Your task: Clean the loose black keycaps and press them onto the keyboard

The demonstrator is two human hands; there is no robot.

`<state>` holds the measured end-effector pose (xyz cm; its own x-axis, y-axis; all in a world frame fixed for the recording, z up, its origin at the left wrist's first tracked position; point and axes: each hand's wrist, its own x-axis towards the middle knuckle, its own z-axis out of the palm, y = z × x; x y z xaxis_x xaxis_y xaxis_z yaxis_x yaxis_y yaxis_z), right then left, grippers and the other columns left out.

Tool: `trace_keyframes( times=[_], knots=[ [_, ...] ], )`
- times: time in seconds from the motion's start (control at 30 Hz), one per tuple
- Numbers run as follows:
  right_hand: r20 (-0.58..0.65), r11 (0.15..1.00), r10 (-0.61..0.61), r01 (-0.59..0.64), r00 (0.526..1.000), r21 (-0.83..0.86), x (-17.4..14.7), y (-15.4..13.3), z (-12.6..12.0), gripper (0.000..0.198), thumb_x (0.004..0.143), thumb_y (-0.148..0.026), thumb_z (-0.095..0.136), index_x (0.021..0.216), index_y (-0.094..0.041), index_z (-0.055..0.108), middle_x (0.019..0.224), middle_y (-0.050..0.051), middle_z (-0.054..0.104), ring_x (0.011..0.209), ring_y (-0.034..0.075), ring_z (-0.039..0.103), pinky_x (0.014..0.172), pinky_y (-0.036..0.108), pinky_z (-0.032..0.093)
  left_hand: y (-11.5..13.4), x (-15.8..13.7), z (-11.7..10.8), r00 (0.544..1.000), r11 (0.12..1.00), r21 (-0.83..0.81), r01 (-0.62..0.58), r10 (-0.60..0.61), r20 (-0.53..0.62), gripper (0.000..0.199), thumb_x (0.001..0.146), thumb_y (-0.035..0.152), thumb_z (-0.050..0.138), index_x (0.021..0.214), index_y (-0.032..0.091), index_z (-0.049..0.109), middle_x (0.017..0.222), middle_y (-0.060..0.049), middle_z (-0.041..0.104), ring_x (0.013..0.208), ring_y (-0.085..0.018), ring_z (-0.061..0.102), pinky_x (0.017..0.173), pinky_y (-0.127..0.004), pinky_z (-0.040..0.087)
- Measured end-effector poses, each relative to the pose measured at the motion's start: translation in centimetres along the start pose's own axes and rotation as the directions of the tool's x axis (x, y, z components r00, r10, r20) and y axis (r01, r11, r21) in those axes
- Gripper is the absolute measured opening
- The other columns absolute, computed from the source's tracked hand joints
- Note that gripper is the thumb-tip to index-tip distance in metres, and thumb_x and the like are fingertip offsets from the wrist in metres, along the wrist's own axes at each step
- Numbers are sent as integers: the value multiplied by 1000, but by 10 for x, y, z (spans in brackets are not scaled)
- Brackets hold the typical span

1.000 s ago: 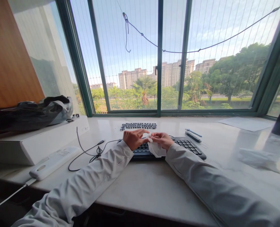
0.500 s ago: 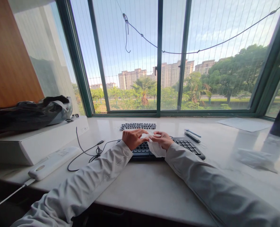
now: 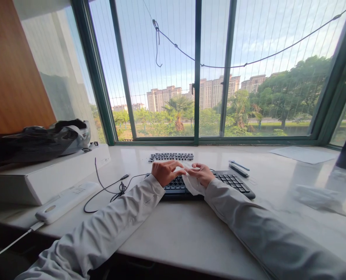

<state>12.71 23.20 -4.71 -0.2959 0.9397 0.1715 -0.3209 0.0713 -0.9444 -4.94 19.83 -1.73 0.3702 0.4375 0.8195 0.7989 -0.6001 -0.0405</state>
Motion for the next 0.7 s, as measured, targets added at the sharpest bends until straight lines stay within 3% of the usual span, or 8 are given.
trace_keyframes(
  times=[0.4,0.7],
  knots=[
    [12,999,-26,27,1000,-22,-7,-2,9,54,44,-43,82,63,-20,37,43,-8,51,38,8,47,39,19,32,-2,0,1,1000,1000,-11,-7,7,4,40,78,59,52,78,24,71,55,4,56,51,-6,52,52,-20,30],
    [-56,999,-46,46,997,-9,-6,-6,7,66,35,-31,87,56,-22,25,57,1,63,46,12,55,44,23,39,-5,-2,4,999,999,-24,-43,43,24,34,80,54,54,78,25,73,57,3,59,50,-7,52,50,-20,29]
  ],
)
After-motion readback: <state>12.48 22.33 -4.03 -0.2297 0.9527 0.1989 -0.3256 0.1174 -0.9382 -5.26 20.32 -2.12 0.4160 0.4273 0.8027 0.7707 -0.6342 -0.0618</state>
